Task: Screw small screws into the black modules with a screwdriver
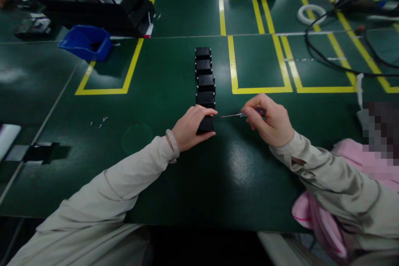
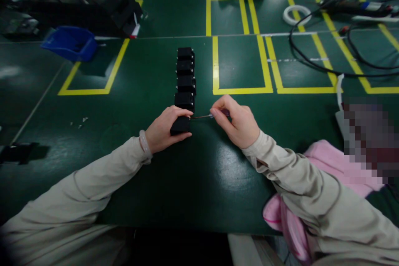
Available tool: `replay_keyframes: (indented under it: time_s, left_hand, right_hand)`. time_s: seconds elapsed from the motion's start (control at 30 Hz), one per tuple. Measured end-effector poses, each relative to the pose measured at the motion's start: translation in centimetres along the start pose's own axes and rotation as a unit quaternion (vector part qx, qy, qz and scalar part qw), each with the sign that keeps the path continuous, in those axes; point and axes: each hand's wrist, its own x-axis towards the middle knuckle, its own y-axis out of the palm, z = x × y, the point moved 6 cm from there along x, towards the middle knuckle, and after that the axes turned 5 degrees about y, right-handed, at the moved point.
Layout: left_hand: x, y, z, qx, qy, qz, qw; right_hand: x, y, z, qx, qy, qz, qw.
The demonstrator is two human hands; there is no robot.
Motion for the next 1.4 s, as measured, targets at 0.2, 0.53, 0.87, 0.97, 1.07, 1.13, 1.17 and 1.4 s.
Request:
replay_keyframes:
  time_s: [0.2,0.53,0.87,0.97,1.07,1.13,1.17,1.4]
  left_hand:
    - [0.0,0.0,0.0,-0.002,0.003,-0.002,1.0]
    - [0.0,-0.1,-0.2,-0.005,0.008,-0.008,1.0]
    - [0.0,-0.3,0.3,0.001,-0.008,-0.017,1.0]
    - [0.0,-0.3,0.4,-0.001,-0.016,-0.011,1.0]
    - [-0.1,-0.2,0.5,-0.006,-0.021,-0.008,1.0]
    - [-0.1,-0.2,0.6,-0.009,-0.023,-0.006,1.0]
    - [-0.1,-0.2,0.6,-0.011,-0.024,-0.005,1.0]
    - [0.0,-0.3,0.5,-0.02,-0.023,0.0,1.0]
  right_hand:
    - [-0.1,0.0,-0.4,0.018,0.015,-0.004,1.0]
    - [0.0,0.1,-0.6,0.012,0.008,-0.006,1.0]
    - [0.0,0.3,-0.3,0.018,0.025,-0.002,1.0]
    - [0.2,0.2,0.1,0.012,0.027,0.002,1.0]
    - [0.8,0.1,0.8,-0.005,0.026,0.016,1.0]
    - [1.5,0.1,1.3,-0.017,0.019,0.024,0.999]
    - [1.9,0.1,1.6,-0.025,0.013,0.027,0.999]
    - [4.4,0.4,2.0,-0.08,-0.006,-0.01,0.997]
